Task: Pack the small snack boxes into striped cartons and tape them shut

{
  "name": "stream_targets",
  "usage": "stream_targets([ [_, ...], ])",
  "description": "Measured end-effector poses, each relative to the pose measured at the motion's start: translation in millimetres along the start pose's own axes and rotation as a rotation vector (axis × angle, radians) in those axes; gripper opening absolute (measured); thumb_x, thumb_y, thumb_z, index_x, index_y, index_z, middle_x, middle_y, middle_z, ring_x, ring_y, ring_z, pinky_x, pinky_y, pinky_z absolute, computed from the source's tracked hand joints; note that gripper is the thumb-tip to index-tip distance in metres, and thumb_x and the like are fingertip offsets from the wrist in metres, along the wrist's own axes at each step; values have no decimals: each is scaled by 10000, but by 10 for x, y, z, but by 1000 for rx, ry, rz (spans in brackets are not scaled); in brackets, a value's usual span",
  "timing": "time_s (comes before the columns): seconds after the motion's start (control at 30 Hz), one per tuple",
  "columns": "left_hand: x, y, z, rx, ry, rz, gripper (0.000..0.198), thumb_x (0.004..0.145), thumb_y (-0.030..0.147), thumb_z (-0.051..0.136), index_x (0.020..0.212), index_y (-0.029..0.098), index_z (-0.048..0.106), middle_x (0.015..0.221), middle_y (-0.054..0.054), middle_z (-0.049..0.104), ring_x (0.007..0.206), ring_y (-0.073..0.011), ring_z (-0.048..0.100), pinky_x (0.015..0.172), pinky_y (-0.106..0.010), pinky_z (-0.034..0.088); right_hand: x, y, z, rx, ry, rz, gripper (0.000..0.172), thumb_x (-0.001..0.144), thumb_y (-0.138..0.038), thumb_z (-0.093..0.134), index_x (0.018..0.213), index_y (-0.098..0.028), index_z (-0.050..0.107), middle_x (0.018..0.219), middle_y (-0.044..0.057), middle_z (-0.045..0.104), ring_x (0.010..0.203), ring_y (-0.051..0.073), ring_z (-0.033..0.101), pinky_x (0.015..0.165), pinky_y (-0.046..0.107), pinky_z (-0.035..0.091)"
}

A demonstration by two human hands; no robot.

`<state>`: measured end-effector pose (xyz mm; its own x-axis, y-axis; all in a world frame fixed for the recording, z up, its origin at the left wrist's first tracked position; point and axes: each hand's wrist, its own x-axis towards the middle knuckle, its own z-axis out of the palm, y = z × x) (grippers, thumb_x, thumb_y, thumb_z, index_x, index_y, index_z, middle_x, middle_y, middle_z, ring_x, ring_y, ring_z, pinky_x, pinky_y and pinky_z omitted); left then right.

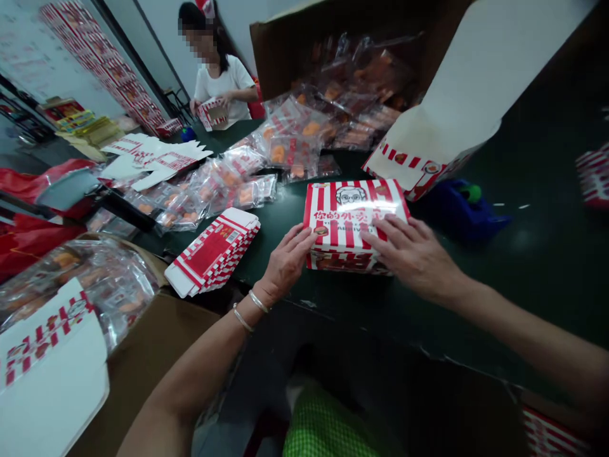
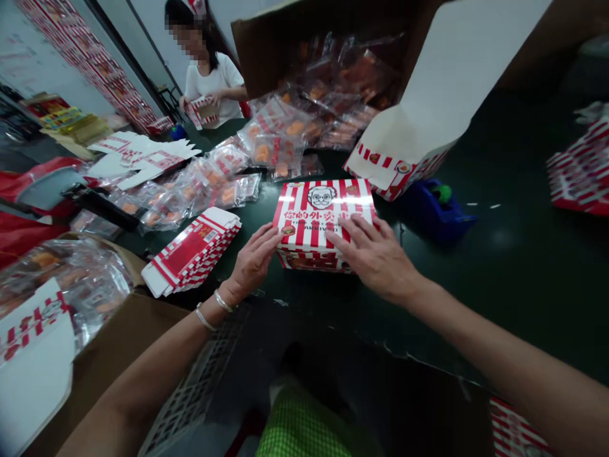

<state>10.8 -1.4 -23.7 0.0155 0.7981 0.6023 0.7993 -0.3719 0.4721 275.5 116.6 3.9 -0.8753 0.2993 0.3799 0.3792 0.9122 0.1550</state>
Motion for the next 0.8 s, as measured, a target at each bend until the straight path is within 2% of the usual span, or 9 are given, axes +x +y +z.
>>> stream_targets([
  [0.07,36,-24,-49,-68,-16,-18,281,930,153,510,1150,229,669,1200,-61,685,1224,-205,556,1041,-452,483,-3,11,37,21,38,31,406,950,-279,475,1354,-239,475,1386,151,514,1263,379,467,973,585,408],
  [0.2,241,-108,-140,-389,-42,-232,110,801,212,712,909,209,737,1000,-40,747,1006,-193,674,934,-396,553,-4,42,121,49,93,39,414,987,-344,406,1390,-256,441,1372,107,529,1283,350,458,971,556,455],
  [0.3,321,-151,-53,-518,2,-348,92,738,192,765,826,188,737,943,-30,756,949,-188,698,917,-377,561,-5,95,180,7,125,9,440,1006,-394,324,1380,-209,466,1353,139,535,1263,356,484,974,544,483],
  [0.37,303,-186,72,-496,124,-326,87,744,179,757,828,191,736,941,-23,757,934,-178,701,908,-363,565,-5,118,198,-41,140,15,462,1011,-417,266,1381,-231,470,1349,131,538,1250,344,504,975,517,500],
  [0.47,248,-268,235,-442,292,-207,98,805,187,701,893,218,731,1013,-8,745,995,-165,681,948,-360,546,-5,114,198,-117,169,14,487,1012,-430,238,1410,-239,444,1351,130,539,1242,349,515,957,504,518],
  [0.57,237,-349,278,-541,208,-147,84,851,220,660,904,228,724,1044,-3,732,1045,-172,661,963,-373,536,-26,96,215,-161,181,-14,514,1007,-409,277,1466,-201,373,1376,169,519,1242,377,513,988,537,489],
  [0.63,247,-371,271,-588,179,-137,70,845,236,670,898,214,710,1016,-6,725,1015,-176,665,905,-355,558,-54,99,239,-156,194,-12,536,997,-433,307,1505,-264,297,1419,121,494,1262,355,504,1036,524,457],
  [0.73,249,-351,290,-498,293,-132,63,827,203,679,890,201,673,928,5,690,887,-138,658,743,-256,562,-66,105,226,-132,166,47,567,980,-485,315,1519,-332,233,1456,50,464,1291,337,480,1063,507,444],
  [0.8,239,-325,325,-427,340,-117,54,828,166,660,867,201,648,846,20,659,773,-105,629,658,-214,528,-2,81,147,-108,102,76,551,978,-488,302,1498,-307,303,1408,66,510,1262,348,506,1050,530,455],
])
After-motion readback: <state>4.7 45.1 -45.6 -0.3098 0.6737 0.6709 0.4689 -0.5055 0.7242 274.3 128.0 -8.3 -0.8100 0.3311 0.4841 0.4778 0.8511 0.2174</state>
